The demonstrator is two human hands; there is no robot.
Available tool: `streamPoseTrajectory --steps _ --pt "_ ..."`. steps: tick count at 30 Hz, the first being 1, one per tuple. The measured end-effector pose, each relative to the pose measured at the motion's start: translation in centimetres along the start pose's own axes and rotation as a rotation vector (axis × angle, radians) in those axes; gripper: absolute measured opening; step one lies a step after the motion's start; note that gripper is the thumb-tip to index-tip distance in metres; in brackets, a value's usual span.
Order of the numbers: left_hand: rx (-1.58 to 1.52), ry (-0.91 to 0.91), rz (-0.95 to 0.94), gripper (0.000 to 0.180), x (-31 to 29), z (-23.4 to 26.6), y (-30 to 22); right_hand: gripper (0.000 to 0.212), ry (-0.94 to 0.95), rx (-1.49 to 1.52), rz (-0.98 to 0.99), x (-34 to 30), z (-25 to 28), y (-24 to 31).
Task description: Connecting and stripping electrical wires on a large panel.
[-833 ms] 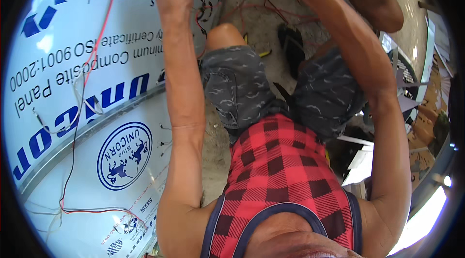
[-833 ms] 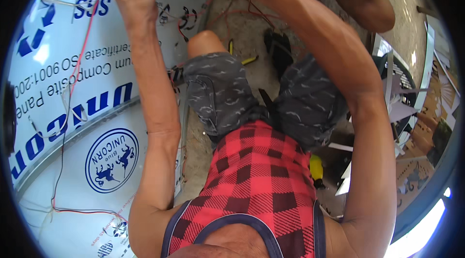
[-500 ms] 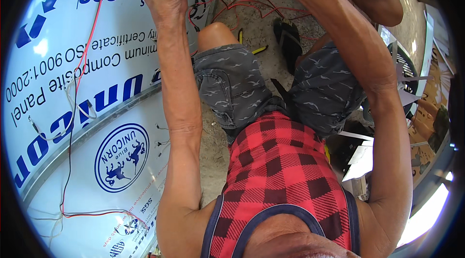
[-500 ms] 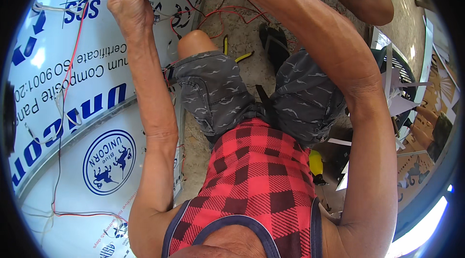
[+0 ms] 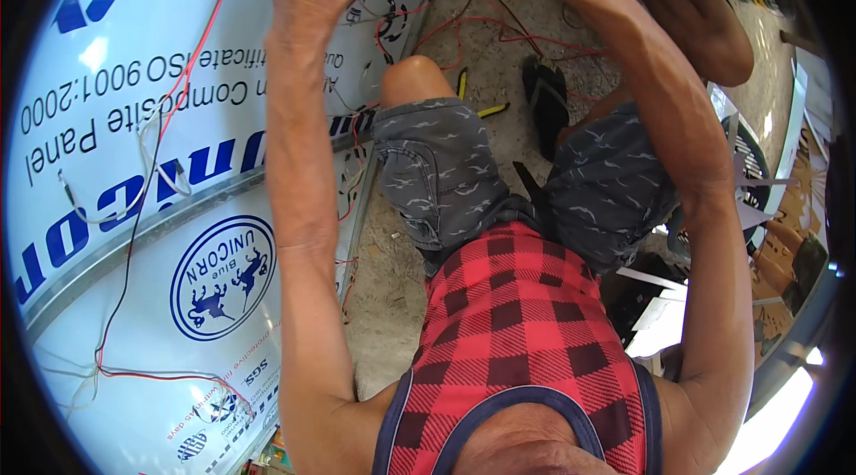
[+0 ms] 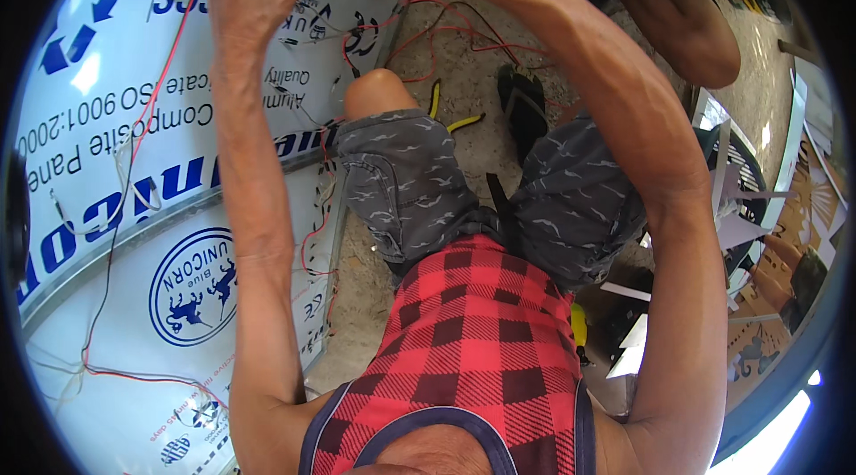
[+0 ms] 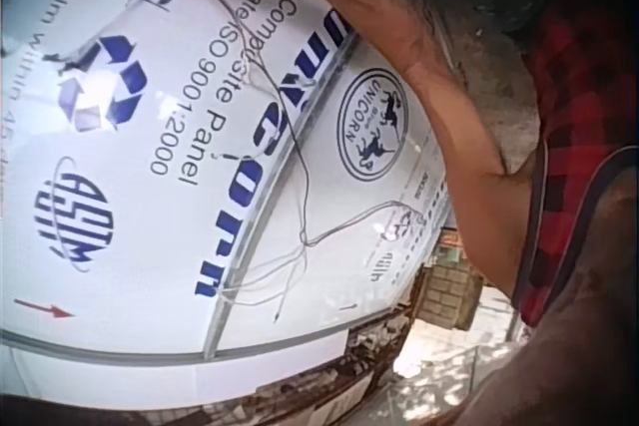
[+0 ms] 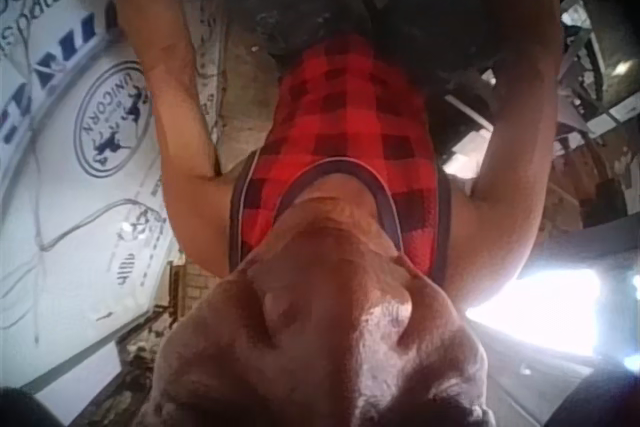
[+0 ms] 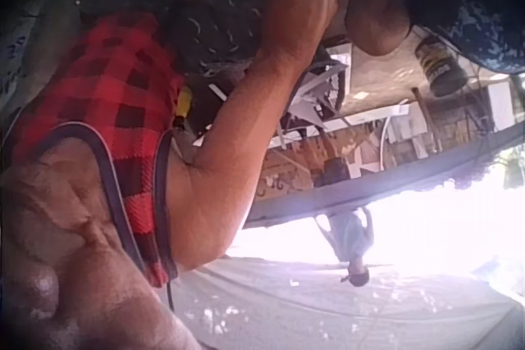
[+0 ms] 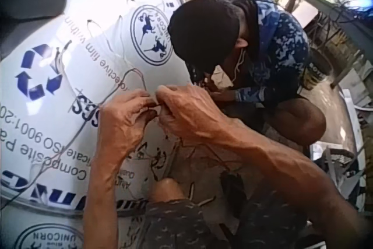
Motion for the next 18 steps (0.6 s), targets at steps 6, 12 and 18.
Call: streamPoseTrajectory --steps 6,12,18 --pt "0.145 0.102 0.074 0.007 3.8 1.0 0.5 0.022 -0.158 -0.029 -0.141 -2.1 -1.2 1.1" --pt "0.591 0.340 0.201 0.010 6.0 2.2 3.7 0.016 1.080 0.130 0.164 -18.9 -20.5 5.6" --pt "0.326 0.107 -0.048 0.011 6.1 -0.4 3.2 0.047 1.275 0.174 -0.062 -36.3 -28.1 9.0"
Point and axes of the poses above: each hand's wrist, its own x-axis towards the middle knuckle, its own z-axis out of the back of the hand, y = z × x, the point moved 5 cm from there along x, towards the middle knuckle, and after that the axes turned 11 degrees about z, right-handed, at the moved point
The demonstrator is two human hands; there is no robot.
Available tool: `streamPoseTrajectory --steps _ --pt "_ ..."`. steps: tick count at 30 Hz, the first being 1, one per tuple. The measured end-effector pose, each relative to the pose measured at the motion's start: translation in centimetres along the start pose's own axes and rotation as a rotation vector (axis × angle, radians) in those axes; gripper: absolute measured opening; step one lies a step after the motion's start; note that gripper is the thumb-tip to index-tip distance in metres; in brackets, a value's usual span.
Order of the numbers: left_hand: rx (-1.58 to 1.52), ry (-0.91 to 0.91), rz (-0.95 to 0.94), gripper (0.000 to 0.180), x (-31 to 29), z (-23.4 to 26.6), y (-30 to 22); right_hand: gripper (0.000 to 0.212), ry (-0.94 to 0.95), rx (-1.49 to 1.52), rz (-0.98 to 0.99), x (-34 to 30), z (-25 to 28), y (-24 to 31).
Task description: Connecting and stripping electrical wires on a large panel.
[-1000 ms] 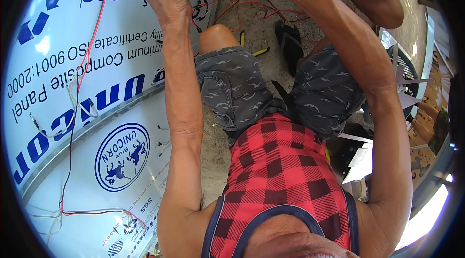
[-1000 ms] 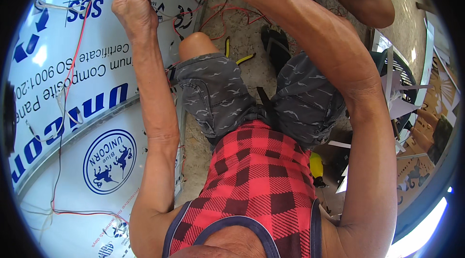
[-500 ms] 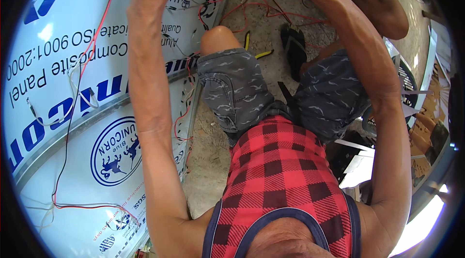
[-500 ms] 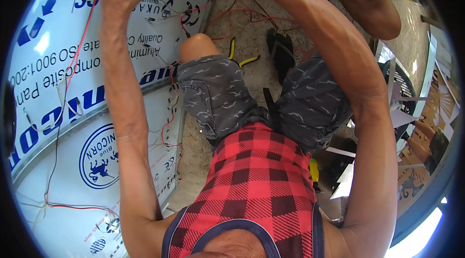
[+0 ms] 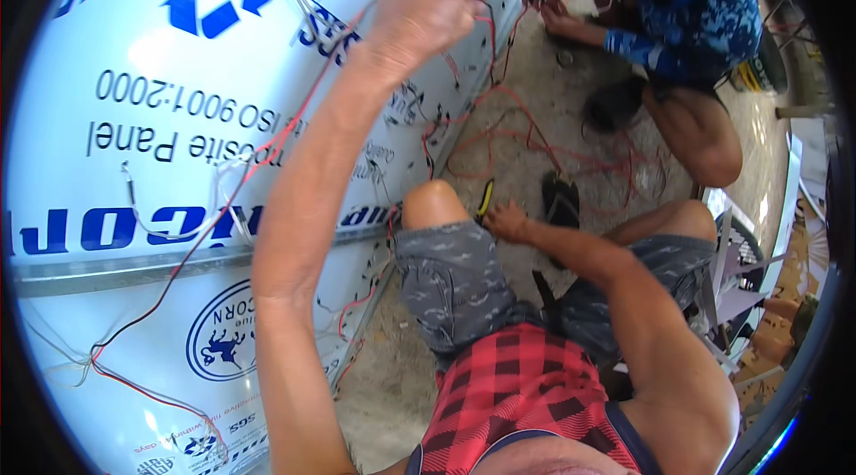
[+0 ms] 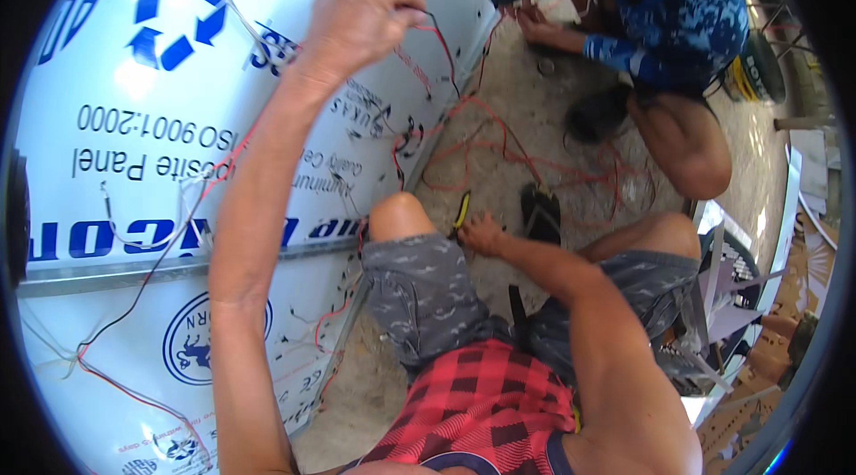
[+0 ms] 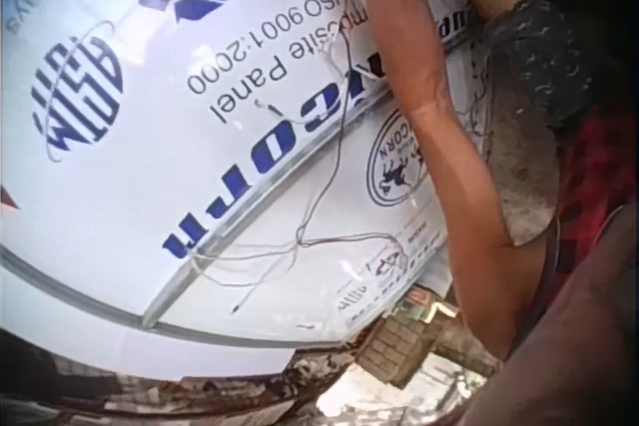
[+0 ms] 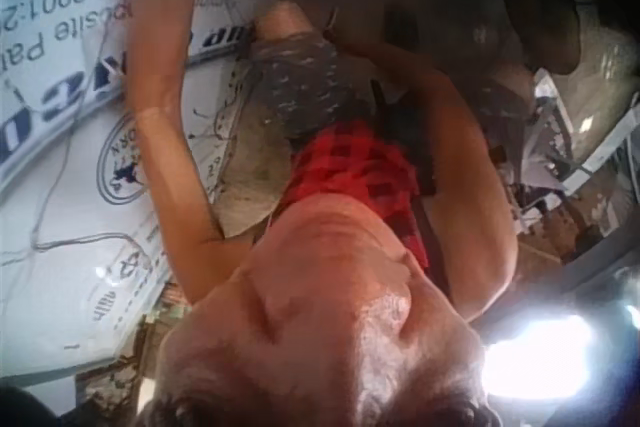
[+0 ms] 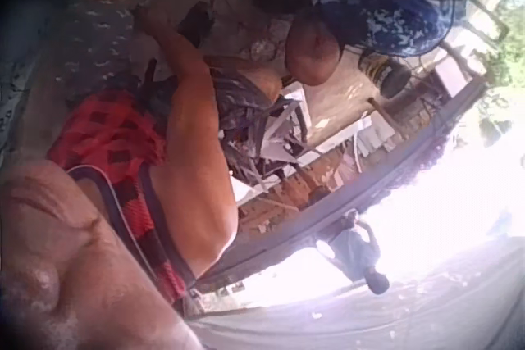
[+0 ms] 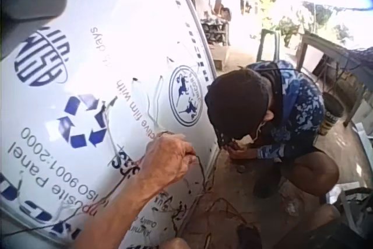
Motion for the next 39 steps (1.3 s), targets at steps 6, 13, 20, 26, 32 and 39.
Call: streamPoseTrajectory --steps 6,13,20,26,32,39 --pt "-0.114 -0.083 0.081 0.010 2.9 -1.2 -1.1 0.036 -0.087 -0.144 -0.006 0.8 -1.4 2.1" --pt "-0.147 -0.025 0.112 0.012 6.5 -4.5 -4.5 0.039 0.010 -0.029 -0.039 -0.2 -1.9 1.2" --pt "-0.101 0.058 0.162 0.015 3.8 -3.6 -4.9 0.043 -0.304 0.360 -0.288 -3.3 5.0 1.3" --pt "-0.515 0.168 0.358 0.017 0.0 -0.8 -0.1 0.034 -0.381 0.634 -0.563 -9.7 14.6 -2.2" --pt "-0.976 0.047 0.618 0.012 -4.5 1.2 3.5 0.041 -0.615 0.972 -0.297 -20.3 29.4 0.9" --pt "-1.155 0.042 0.703 0.019 -7.6 0.1 4.1 0.040 -1.039 1.660 0.412 -21.2 36.5 4.4"
Point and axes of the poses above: each hand's wrist, its own x-axis towards the middle knuckle, its own z-axis out of the back of the hand, y = z × x, the point moved 5 cm from there along x, towards the middle knuckle, and after that the axes turned 11 degrees about z, right-handed, at the moved point
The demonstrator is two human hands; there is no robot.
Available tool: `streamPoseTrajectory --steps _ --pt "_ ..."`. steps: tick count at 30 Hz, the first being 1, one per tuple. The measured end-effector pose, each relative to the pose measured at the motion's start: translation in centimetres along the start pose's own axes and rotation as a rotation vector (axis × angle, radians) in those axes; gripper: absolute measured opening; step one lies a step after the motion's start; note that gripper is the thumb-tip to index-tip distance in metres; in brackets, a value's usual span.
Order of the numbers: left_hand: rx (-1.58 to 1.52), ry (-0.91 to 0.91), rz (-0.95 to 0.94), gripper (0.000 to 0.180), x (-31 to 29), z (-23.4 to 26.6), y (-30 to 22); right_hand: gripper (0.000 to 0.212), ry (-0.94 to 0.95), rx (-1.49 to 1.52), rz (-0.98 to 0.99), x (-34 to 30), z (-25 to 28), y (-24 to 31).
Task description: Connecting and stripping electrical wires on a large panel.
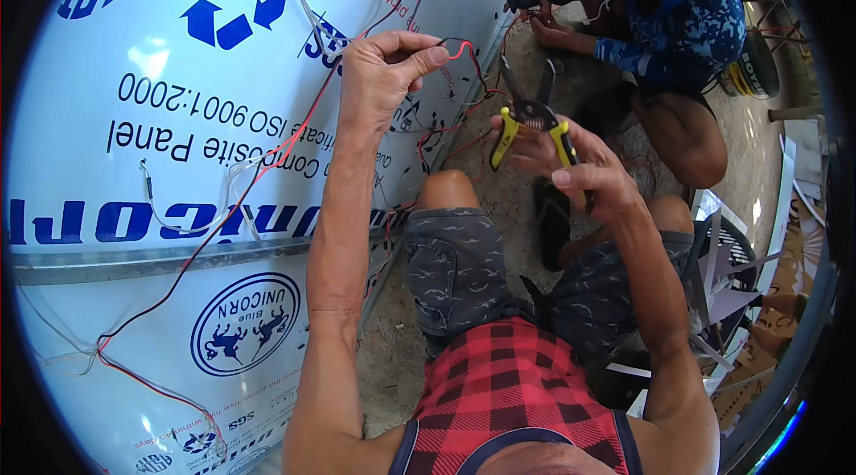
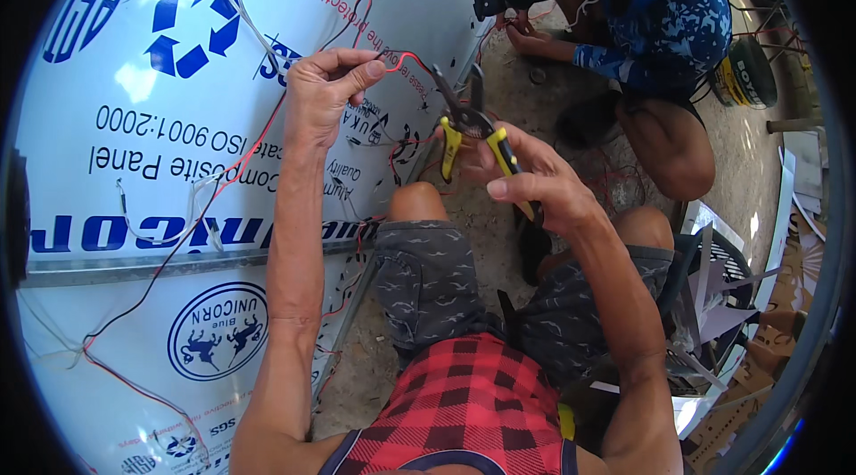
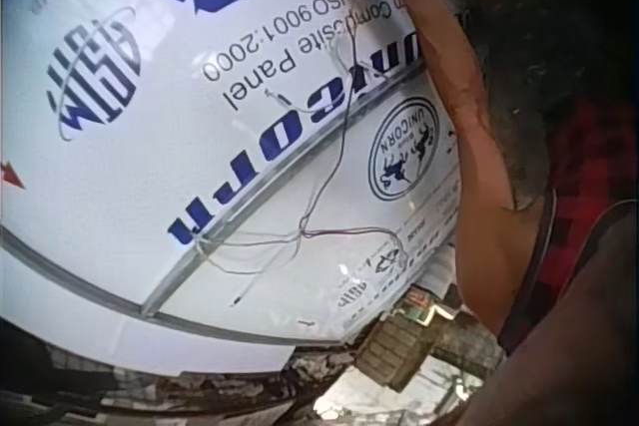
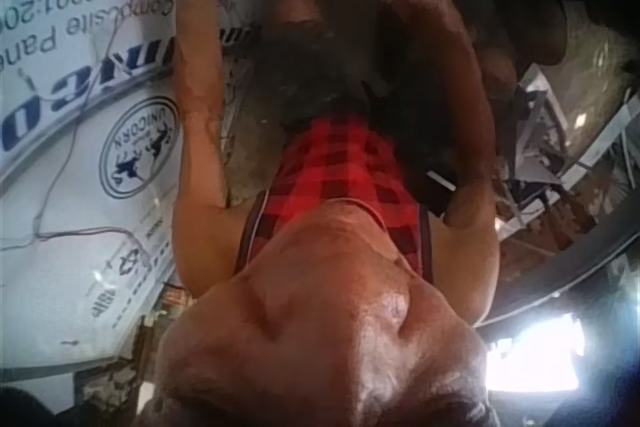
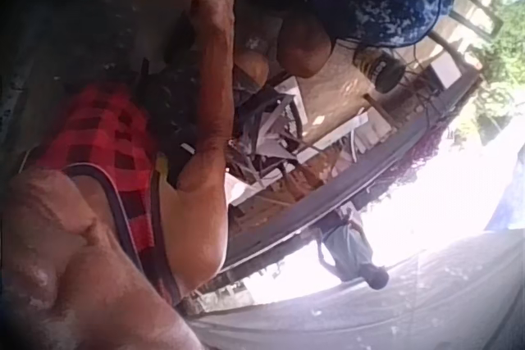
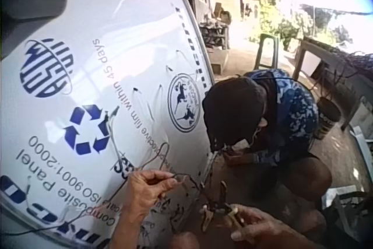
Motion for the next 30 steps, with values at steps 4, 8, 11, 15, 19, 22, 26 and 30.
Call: streamPoseTrajectory --steps 4,8,11,15,19,22,26,30 --pt "-0.013 -0.006 0.022 0.018 -1.2 -0.7 0.8 0.033 0.008 0.272 0.011 1.1 -1.8 -1.4" --pt "0.046 -0.036 -0.026 0.017 -2.1 -0.5 0.8 0.035 -0.096 0.243 -0.108 1.0 -1.7 -3.2" --pt "0.138 -0.065 -0.086 0.015 -2.6 -0.4 0.6 0.032 -0.092 0.130 -0.149 0.8 -1.3 -4.2" --pt "0.302 -0.101 -0.211 0.011 -2.9 -0.6 -0.1 0.027 -0.076 0.093 -0.185 1.0 -1.4 -4.5" --pt "0.309 -0.098 -0.234 0.010 -2.8 -0.7 -0.3 0.025 -0.063 0.039 -0.178 2.1 -1.7 -4.4" --pt "0.361 -0.123 -0.229 0.012 -2.8 -0.6 -0.4 0.023 -0.055 -0.117 -0.172 2.8 -1.7 -3.8" --pt "0.355 -0.160 -0.241 0.012 -2.9 -0.5 -0.5 0.023 -0.045 -0.131 -0.151 3.4 -2.0 -3.6" --pt "0.376 -0.178 -0.270 0.012 -2.9 -0.2 -0.3 0.025 -0.028 -0.158 -0.139 3.7 -1.9 -3.8"
Point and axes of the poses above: each hand's wrist, its own x-axis towards the middle knuckle, its own z-axis out of the back of the hand, y = z × x, the point moved 5 cm from there along x, towards the middle knuckle, and after that the axes turned 11 degrees about z, right-handed, at the moved point
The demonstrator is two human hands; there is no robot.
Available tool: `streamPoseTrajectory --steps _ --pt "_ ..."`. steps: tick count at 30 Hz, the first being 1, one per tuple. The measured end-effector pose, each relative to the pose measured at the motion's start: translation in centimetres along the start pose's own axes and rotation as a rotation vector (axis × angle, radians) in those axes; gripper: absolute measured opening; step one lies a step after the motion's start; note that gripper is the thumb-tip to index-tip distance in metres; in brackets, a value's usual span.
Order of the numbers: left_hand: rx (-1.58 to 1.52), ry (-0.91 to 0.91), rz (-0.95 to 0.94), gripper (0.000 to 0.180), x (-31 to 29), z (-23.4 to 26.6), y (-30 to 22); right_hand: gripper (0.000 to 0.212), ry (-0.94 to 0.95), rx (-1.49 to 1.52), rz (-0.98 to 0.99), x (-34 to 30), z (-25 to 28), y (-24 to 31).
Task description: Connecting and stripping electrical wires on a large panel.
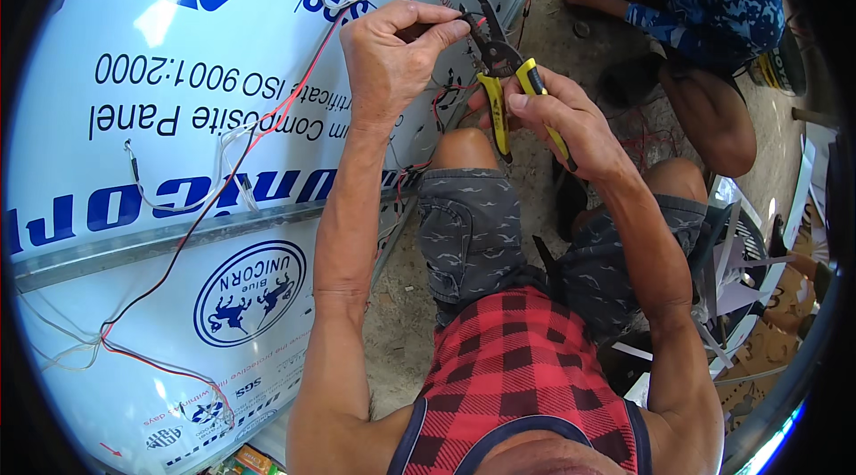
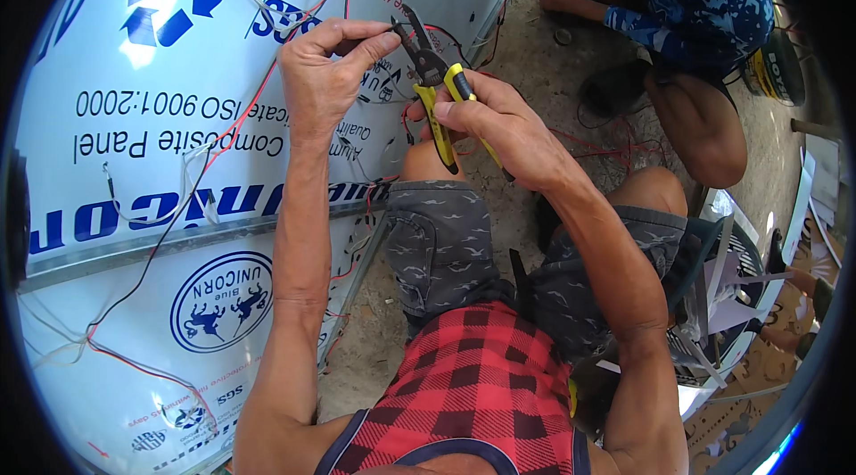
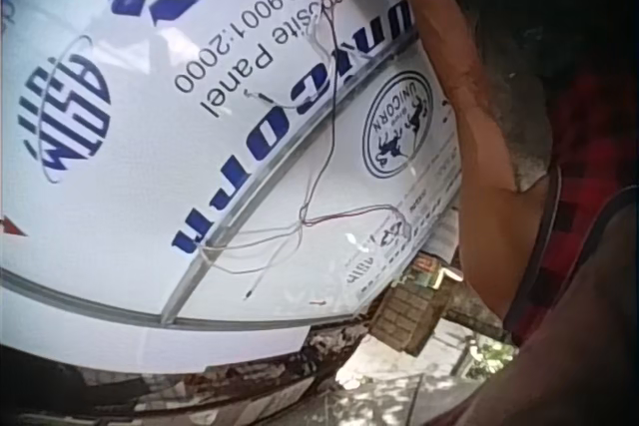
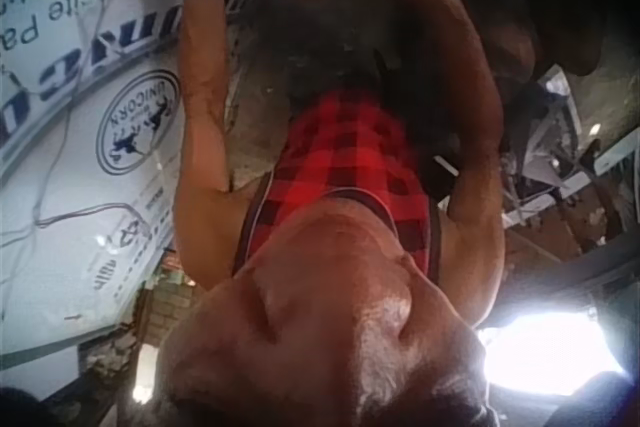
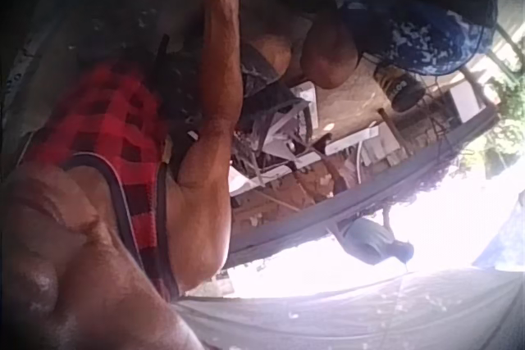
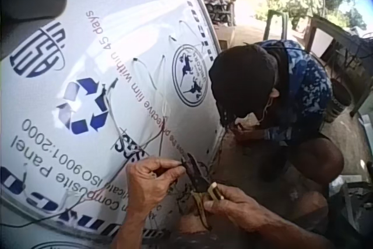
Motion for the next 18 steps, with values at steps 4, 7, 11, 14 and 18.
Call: streamPoseTrajectory --steps 4,7,11,14,18 --pt "0.008 -0.012 -0.017 0.011 0.07 0.09 0.13 0.027 0.007 -0.133 0.036 0.41 0.14 0.10" --pt "-0.032 -0.005 0.004 0.011 0.10 -0.12 0.20 0.030 0.007 -0.171 0.032 0.53 0.40 -0.01" --pt "-0.049 0.013 -0.026 0.011 0.10 -0.18 0.28 0.033 -0.019 -0.225 0.038 0.53 0.17 -0.03" --pt "-0.018 0.012 -0.057 0.011 0.13 -0.21 0.41 0.034 -0.029 -0.292 0.035 0.59 0.26 0.01" --pt "0.000 0.002 -0.037 0.010 0.09 -0.34 0.38 0.035 -0.033 -0.409 0.067 0.63 0.60 -0.27"
Point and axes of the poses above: each hand's wrist, its own x-axis towards the middle knuckle, its own z-axis out of the back of the hand, y = z × x, the point moved 5 cm from there along x, towards the middle knuckle, and after that the axes turned 11 degrees about z, right-handed, at the moved point
